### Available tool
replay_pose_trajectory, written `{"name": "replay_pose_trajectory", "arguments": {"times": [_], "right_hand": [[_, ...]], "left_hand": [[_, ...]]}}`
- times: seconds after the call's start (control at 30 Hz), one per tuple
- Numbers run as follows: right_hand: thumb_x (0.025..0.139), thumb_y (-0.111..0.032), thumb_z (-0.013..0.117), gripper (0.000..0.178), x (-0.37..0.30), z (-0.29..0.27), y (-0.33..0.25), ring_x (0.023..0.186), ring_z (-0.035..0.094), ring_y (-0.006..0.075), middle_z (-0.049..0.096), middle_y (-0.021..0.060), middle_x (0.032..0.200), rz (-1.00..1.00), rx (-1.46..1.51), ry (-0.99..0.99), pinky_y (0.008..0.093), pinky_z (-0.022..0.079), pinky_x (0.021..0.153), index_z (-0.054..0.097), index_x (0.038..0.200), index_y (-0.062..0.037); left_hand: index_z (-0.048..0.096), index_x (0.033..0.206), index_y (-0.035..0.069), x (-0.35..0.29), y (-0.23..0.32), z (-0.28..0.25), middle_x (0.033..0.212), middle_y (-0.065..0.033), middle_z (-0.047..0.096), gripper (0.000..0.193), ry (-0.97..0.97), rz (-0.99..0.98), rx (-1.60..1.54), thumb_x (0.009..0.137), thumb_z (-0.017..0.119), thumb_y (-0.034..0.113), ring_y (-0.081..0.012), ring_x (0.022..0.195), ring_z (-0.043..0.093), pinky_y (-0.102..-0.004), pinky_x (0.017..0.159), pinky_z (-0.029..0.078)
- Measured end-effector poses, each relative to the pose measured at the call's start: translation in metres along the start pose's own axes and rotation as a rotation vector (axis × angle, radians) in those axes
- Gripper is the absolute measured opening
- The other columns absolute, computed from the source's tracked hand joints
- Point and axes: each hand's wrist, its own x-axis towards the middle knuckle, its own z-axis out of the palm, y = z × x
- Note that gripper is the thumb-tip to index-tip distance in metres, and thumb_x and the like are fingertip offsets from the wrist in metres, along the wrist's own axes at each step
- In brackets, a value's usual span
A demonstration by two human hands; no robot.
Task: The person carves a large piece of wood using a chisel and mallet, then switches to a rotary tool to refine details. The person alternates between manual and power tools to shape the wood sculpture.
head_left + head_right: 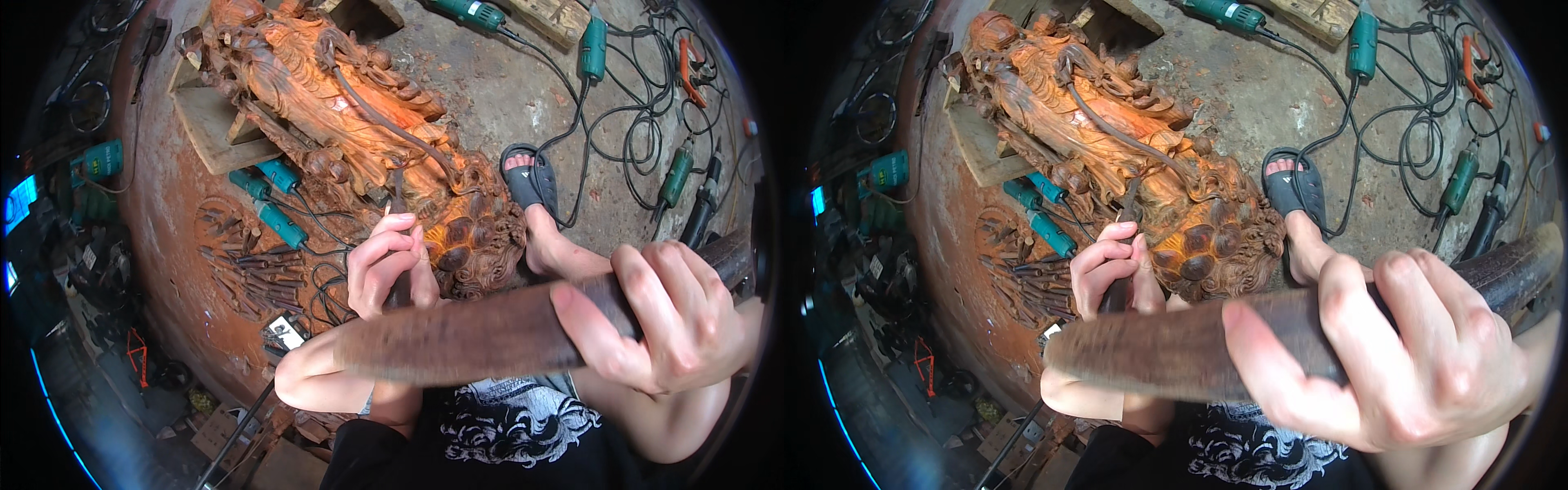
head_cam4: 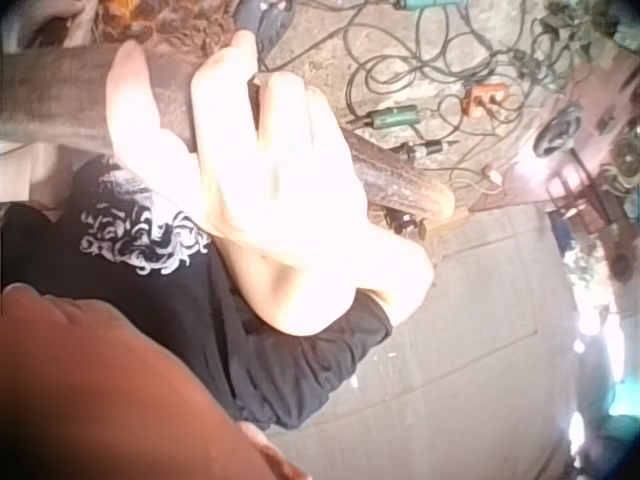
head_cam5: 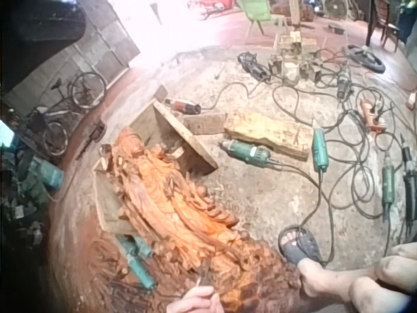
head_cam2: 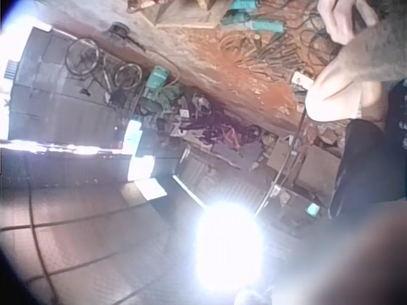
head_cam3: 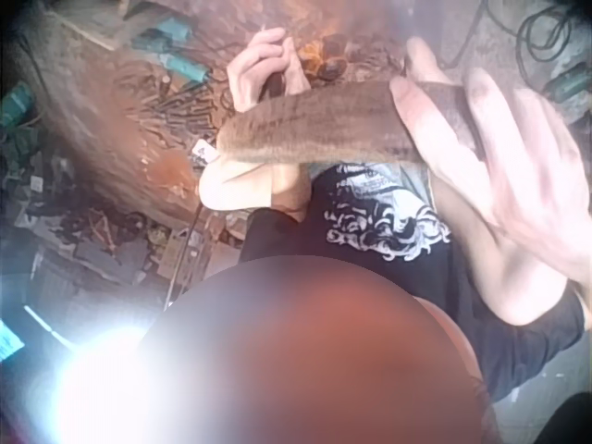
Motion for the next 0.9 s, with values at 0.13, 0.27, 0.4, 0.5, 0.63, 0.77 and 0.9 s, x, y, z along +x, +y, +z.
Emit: {"name": "replay_pose_trajectory", "arguments": {"times": [0.13, 0.27, 0.4, 0.5, 0.63, 0.77, 0.9], "right_hand": [[0.062, -0.013, 0.099, 0.07, -0.001, 0.0, -0.002, 0.05, 0.055, 0.014, 0.059, 0.0042, 0.07, 0.015, -0.036, 0.004, 0.025, 0.046, 0.045, 0.059, 0.118, -0.0168], [0.077, 0.007, 0.083, 0.062, -0.006, 0.004, 0.004, 0.052, 0.046, 0.0105, 0.052, 0.0024, 0.073, -0.006, -0.005, 0.072, 0.0235, 0.041, 0.044, 0.059, 0.127, -0.0195], [0.081, 0.01, 0.079, 0.06, -0.006, -0.003, 0.01, 0.052, 0.045, 0.0096, 0.052, 0.0024, 0.074, -0.071, 0.007, -0.001, 0.0232, 0.04, 0.044, 0.058, 0.129, -0.0197], [0.069, -0.006, 0.093, 0.07, -0.01, -0.004, 0.005, 0.052, 0.052, 0.0136, 0.056, 0.0059, 0.078, -0.043, 0.092, -0.059, 0.0264, 0.044, 0.044, 0.056, 0.127, -0.0164], [0.064, -0.012, 0.099, 0.078, -0.003, -0.002, -0.008, 0.051, 0.053, 0.0156, 0.056, 0.0067, 0.078, 0.043, 0.074, -0.099, 0.0293, 0.047, 0.044, 0.055, 0.127, -0.017], [0.069, -0.008, 0.094, 0.074, -0.008, -0.008, 0.004, 0.055, 0.056, 0.0187, 0.059, 0.0094, 0.08, -0.05, 0.094, -0.034, 0.0311, 0.049, 0.047, 0.054, 0.131, -0.0144], [0.066, -0.006, 0.091, 0.07, -0.008, -0.01, 0.004, 0.06, 0.059, 0.0213, 0.061, 0.0105, 0.083, -0.09, 0.081, -0.069, 0.0334, 0.053, 0.054, 0.056, 0.127, -0.0147]], "left_hand": [[0.061, 0.092, 0.0, 0.003, -0.005, 0.006, 0.099, -0.0132, 0.062, 0.03, 0.011, 0.046, -0.007, 0.079, 0.075, -0.022, -0.0302, 0.09, 0.072, -0.0413, 0.081, 0.064], [0.061, 0.092, 0.001, -0.001, -0.013, 0.003, 0.097, -0.0124, 0.063, 0.03, 0.0, 0.105, -0.04, 0.079, 0.077, -0.021, -0.0306, 0.091, 0.072, -0.0407, 0.08, 0.064], [0.062, 0.094, 0.002, -0.009, -0.012, 0.005, 0.096, -0.0112, 0.062, 0.032, 0.025, 0.08, 0.004, 0.079, 0.076, -0.022, -0.0315, 0.093, 0.072, -0.0412, 0.082, 0.064], [0.061, 0.093, 0.001, -0.013, -0.016, 0.005, 0.095, -0.0113, 0.061, 0.031, 0.011, 0.097, -0.04, 0.079, 0.075, -0.022, -0.0318, 0.095, 0.072, -0.0447, 0.086, 0.064], [0.06, 0.092, 0.002, -0.014, -0.013, 0.004, 0.095, -0.0116, 0.06, 0.031, 0.011, 0.037, 0.016, 0.079, 0.075, -0.022, -0.0317, 0.095, 0.072, -0.0471, 0.09, 0.064], [0.06, 0.091, 0.002, -0.014, -0.021, 0.005, 0.098, -0.0116, 0.059, 0.032, -0.018, 0.103, -0.019, 0.079, 0.075, -0.022, -0.0306, 0.097, 0.072, -0.0462, 0.09, 0.064], [0.059, 0.091, 0.003, -0.026, -0.026, 0.011, 0.096, -0.0107, 0.061, 0.033, 0.057, 0.131, 0.03, 0.077, 0.076, -0.023, -0.0309, 0.092, 0.072, -0.0437, 0.085, 0.065]]}}
